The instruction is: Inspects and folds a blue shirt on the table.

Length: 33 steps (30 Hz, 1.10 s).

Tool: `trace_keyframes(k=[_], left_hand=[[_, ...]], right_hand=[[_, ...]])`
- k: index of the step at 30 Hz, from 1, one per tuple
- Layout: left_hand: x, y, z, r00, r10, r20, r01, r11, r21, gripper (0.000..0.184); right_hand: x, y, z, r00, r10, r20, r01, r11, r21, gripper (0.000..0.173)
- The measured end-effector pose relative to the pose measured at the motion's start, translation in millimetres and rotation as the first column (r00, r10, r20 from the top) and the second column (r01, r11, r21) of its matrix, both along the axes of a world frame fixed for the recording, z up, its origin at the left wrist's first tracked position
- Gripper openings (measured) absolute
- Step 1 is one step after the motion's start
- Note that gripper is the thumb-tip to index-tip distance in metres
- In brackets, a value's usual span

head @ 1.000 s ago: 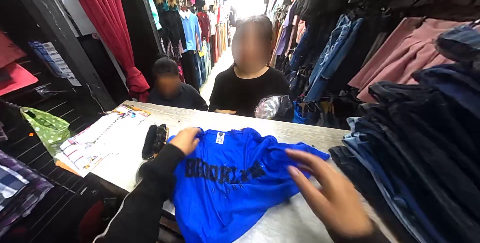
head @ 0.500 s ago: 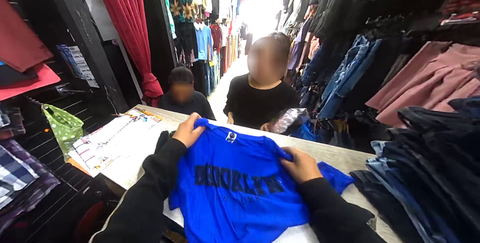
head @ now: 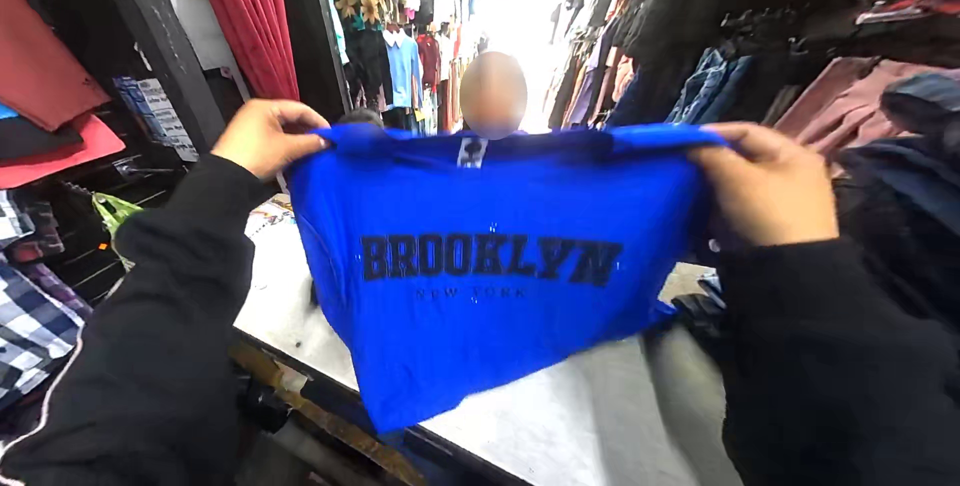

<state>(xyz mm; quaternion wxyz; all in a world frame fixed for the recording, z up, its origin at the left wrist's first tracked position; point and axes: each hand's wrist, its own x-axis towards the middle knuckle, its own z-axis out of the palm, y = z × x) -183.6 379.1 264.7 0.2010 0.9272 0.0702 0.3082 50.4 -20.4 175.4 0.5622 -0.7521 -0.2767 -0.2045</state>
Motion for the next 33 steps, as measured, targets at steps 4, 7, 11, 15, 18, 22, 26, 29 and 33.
trace_keyframes(k=[4,7,11,15,18,22,26,29,33], left_hand=[[-5.7,0.0,31.1,0.991,0.057,0.122,-0.059,0.998,0.013,0.02],[-12.0,-13.7,47.6,0.969,0.21,0.132,-0.221,0.972,0.075,0.018],[-5.7,-34.1,58.2,0.942,0.33,0.068,-0.327,0.943,-0.056,0.019],[31.2,-39.6,44.4,0.978,0.169,0.123,-0.147,0.974,-0.171,0.034],[64.1,-40.0,36.2,0.979,0.137,0.15,-0.145,0.989,0.043,0.034],[110.3,-44.8,27.2,0.947,-0.018,0.321,0.062,0.99,-0.126,0.025],[126.3,-75.2,25.1,0.823,-0.177,0.54,0.47,0.745,-0.472,0.026],[112.3,-90.4,12.3,0.744,-0.332,0.58,0.646,0.579,-0.498,0.03],[73.9,-100.8,-45.1,0.673,-0.58,0.459,0.739,0.532,-0.413,0.026]], right_hand=[[8.7,-3.0,46.3,0.993,0.024,0.118,-0.034,0.996,0.086,0.025],[5.7,-12.2,72.5,0.955,-0.114,0.275,0.137,0.988,-0.066,0.032],[1.6,-20.3,95.4,0.901,-0.174,0.398,0.29,0.924,-0.251,0.041],[-3.7,-6.4,95.7,0.903,-0.21,0.374,0.318,0.913,-0.255,0.031],[8.3,1.3,89.5,0.913,-0.223,0.341,0.325,0.904,-0.278,0.031],[36.3,15.6,83.7,0.972,-0.164,0.166,0.183,0.977,-0.107,0.033],[34.8,27.0,76.9,0.991,0.131,-0.011,-0.118,0.923,0.365,0.014],[8.8,20.7,57.7,0.977,0.212,0.037,-0.203,0.854,0.478,0.005],[-46.3,-1.8,-6.5,0.953,0.301,0.032,-0.281,0.838,0.468,0.013]])
